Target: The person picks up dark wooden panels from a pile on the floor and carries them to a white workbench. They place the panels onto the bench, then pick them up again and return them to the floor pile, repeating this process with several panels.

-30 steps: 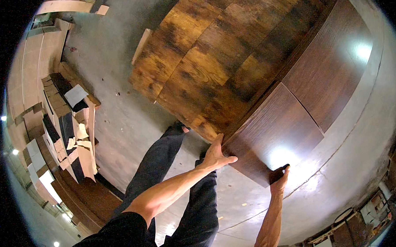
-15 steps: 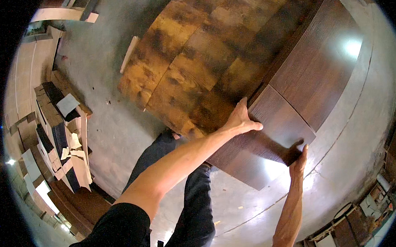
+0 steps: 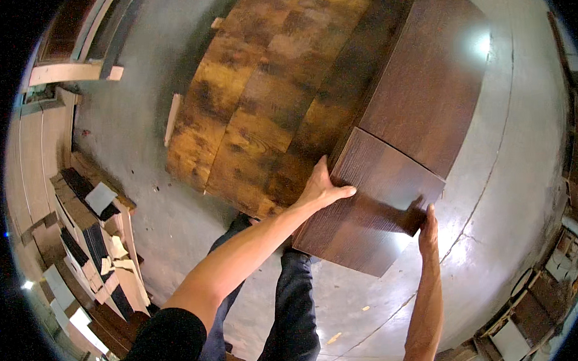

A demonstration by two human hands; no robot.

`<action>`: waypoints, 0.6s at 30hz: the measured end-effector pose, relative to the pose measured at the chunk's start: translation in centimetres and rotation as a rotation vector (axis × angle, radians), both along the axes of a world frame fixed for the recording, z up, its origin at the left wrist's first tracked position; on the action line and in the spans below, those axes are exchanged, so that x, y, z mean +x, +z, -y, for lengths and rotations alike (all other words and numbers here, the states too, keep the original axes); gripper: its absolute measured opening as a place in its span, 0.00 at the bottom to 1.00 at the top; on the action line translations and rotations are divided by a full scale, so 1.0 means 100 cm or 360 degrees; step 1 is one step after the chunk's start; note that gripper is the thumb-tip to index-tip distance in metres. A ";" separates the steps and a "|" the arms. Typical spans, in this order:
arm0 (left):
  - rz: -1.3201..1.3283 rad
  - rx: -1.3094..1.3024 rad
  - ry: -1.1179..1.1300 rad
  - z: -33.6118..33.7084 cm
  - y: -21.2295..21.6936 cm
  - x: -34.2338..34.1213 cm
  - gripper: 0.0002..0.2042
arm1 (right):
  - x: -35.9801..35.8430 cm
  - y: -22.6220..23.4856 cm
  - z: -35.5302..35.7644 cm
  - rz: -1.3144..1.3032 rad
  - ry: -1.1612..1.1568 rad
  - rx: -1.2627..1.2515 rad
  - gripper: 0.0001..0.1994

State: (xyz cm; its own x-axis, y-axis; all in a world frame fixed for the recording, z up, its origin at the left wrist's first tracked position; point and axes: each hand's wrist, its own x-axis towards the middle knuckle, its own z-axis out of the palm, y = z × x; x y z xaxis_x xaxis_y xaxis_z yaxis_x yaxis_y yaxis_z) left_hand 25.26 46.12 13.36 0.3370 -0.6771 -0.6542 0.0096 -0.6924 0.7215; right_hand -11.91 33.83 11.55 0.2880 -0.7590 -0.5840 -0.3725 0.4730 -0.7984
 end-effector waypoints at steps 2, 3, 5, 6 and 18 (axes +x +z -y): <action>0.0262 0.0176 -0.0102 -0.029 0.026 0.010 0.57 | -0.041 0.012 -0.030 -0.0298 -0.0122 0.0031 0.35; 0.0260 0.0173 -0.0170 -0.052 0.040 0.023 0.55 | -0.068 0.024 -0.058 -0.0470 -0.0043 0.0047 0.35; 0.0352 0.0233 -0.0358 -0.104 0.070 0.054 0.47 | -0.113 0.048 -0.137 -0.1085 0.0383 0.0113 0.29; 0.0411 0.0183 -0.0406 -0.135 0.083 0.070 0.40 | -0.132 0.068 -0.195 -0.0873 -0.0015 0.0427 0.22; 0.0611 0.0670 -0.0957 -0.479 0.224 0.275 0.18 | 0.128 0.348 -0.586 -0.0391 0.0065 0.1070 0.26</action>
State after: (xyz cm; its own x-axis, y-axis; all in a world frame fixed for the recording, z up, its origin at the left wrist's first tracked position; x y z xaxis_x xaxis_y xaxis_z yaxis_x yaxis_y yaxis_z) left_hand 52.75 93.97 35.76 0.2471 -0.5373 -0.8064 -0.6425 -0.7138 0.2787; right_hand 0.88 92.45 46.39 0.1089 -0.2037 -0.9730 -0.5319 0.8150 -0.2301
